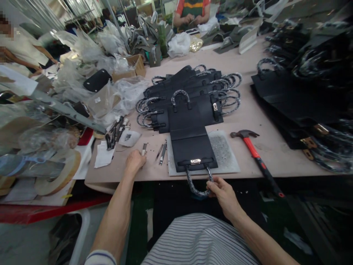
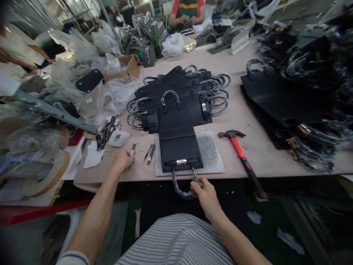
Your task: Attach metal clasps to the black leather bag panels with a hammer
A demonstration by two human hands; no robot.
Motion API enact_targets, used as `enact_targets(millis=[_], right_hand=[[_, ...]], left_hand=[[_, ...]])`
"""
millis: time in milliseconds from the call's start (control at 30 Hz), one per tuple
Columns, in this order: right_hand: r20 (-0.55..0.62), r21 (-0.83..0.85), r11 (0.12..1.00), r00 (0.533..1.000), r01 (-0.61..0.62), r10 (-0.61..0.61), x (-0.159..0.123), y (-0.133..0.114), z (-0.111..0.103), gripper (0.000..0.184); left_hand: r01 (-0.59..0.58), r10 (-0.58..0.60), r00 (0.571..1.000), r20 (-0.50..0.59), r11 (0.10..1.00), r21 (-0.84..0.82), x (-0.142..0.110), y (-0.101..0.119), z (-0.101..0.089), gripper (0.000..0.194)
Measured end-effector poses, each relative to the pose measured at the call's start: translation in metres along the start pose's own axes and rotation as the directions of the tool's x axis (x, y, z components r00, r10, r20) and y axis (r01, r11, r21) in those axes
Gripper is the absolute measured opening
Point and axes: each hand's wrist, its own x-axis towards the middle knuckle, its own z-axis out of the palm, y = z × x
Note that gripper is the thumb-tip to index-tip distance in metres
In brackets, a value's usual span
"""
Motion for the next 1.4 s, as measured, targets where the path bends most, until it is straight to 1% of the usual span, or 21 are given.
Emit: enact_targets(millis=[100,167,233,267,300,333,367,433,467,533,600,667,733,900,1000,1067,1100,1133,1233,1300,1400], right_hand=[[0.017,-0.039,0.999,1.000,0.025,-0.025,0.002,0.004,-0.002,0.042],[0.048,-0.099,0.993,0.997,0.062,-0.057,0.002,0.006,-0.005,0.038],[0.043,-0.245,0.956,0.987,0.162,-0.156,0.001,0.005,-0.010,0.033],[0.016,-0.353,0.906,0.970,0.232,-0.242,0.001,0.004,-0.013,0.031],[-0.010,-0.475,0.826,0.937,0.303,-0.350,0.001,0.000,-0.015,0.028],[-0.022,-0.593,0.718,0.884,0.364,-0.467,0.002,-0.004,-0.017,0.027],[-0.010,-0.689,0.596,0.818,0.412,-0.576,0.004,-0.010,-0.017,0.026],[0.075,-0.779,0.385,0.683,0.495,-0.727,0.011,-0.024,-0.016,0.025],[0.126,-0.783,0.313,0.629,0.537,-0.767,0.017,-0.032,-0.014,0.024],[0.209,-0.751,0.234,0.559,0.617,-0.802,0.031,-0.046,-0.007,0.024],[0.279,-0.706,0.199,0.524,0.680,-0.805,0.048,-0.057,0.002,0.029],[0.344,-0.670,0.173,0.508,0.722,-0.789,0.064,-0.062,0.012,0.035],[0.398,-0.666,0.136,0.503,0.734,-0.767,0.077,-0.062,0.020,0.038],[0.450,-0.724,0.044,0.520,0.688,-0.726,0.090,-0.054,0.028,0.036],[0.451,-0.730,0.042,0.528,0.682,-0.720,0.089,-0.053,0.028,0.036],[0.445,-0.734,0.050,0.535,0.678,-0.718,0.088,-0.054,0.027,0.036],[0.442,-0.736,0.054,0.539,0.675,-0.717,0.088,-0.054,0.027,0.036],[0.438,-0.738,0.057,0.540,0.673,-0.719,0.088,-0.054,0.027,0.035],[0.428,-0.741,0.066,0.545,0.669,-0.721,0.087,-0.055,0.028,0.035],[0.426,-0.743,0.069,0.549,0.666,-0.719,0.087,-0.056,0.029,0.035],[0.426,-0.747,0.068,0.554,0.662,-0.715,0.086,-0.057,0.029,0.034]], left_hand=[[0.045,-0.036,0.998,0.059,0.987,-0.153,0.005,-0.001,0.000,0.028],[0.073,-0.041,0.992,0.116,0.954,-0.291,0.003,-0.003,-0.001,0.023],[0.091,-0.021,0.986,0.165,0.900,-0.427,-0.002,-0.003,-0.001,0.017],[0.091,-0.003,0.985,0.175,0.861,-0.501,-0.006,-0.002,0.001,0.017],[0.085,0.024,0.985,0.173,0.799,-0.595,-0.012,-0.001,0.004,0.020],[0.074,0.057,0.985,0.161,0.708,-0.702,-0.018,0.002,0.009,0.025],[0.058,0.092,0.986,0.138,0.589,-0.806,-0.025,0.006,0.015,0.031],[0.024,0.155,0.985,0.078,0.322,-0.946,-0.041,0.017,0.031,0.041],[0.001,0.176,0.983,0.046,0.245,-0.969,-0.050,0.024,0.040,0.043],[-0.077,0.191,0.981,-0.038,0.201,-0.977,-0.067,0.039,0.058,0.039],[-0.175,0.198,0.971,-0.131,0.226,-0.958,-0.081,0.051,0.072,0.032],[-0.263,0.231,0.952,-0.200,0.285,-0.922,-0.093,0.059,0.079,0.028],[-0.344,0.287,0.924,-0.254,0.331,-0.879,-0.101,0.063,0.081,0.024],[-0.470,0.395,0.856,-0.333,0.327,-0.820,-0.107,0.060,0.080,0.017],[-0.570,0.473,0.794,-0.383,0.358,-0.739,-0.108,0.058,0.083,0.017],[-0.635,0.500,0.748,-0.436,0.348,-0.690,-0.108,0.058,0.087,0.017],[-0.652,0.500,0.735,-0.459,0.333,-0.681,-0.109,0.058,0.089,0.016],[-0.658,0.493,0.730,-0.473,0.317,-0.684,-0.110,0.058,0.091,0.016],[-0.630,0.460,0.750,-0.475,0.280,-0.724,-0.113,0.057,0.097,0.016],[-0.612,0.466,0.756,-0.460,0.255,-0.748,-0.114,0.057,0.099,0.017],[-0.610,0.515,0.738,-0.437,0.231,-0.758,-0.115,0.059,0.100,0.017]])
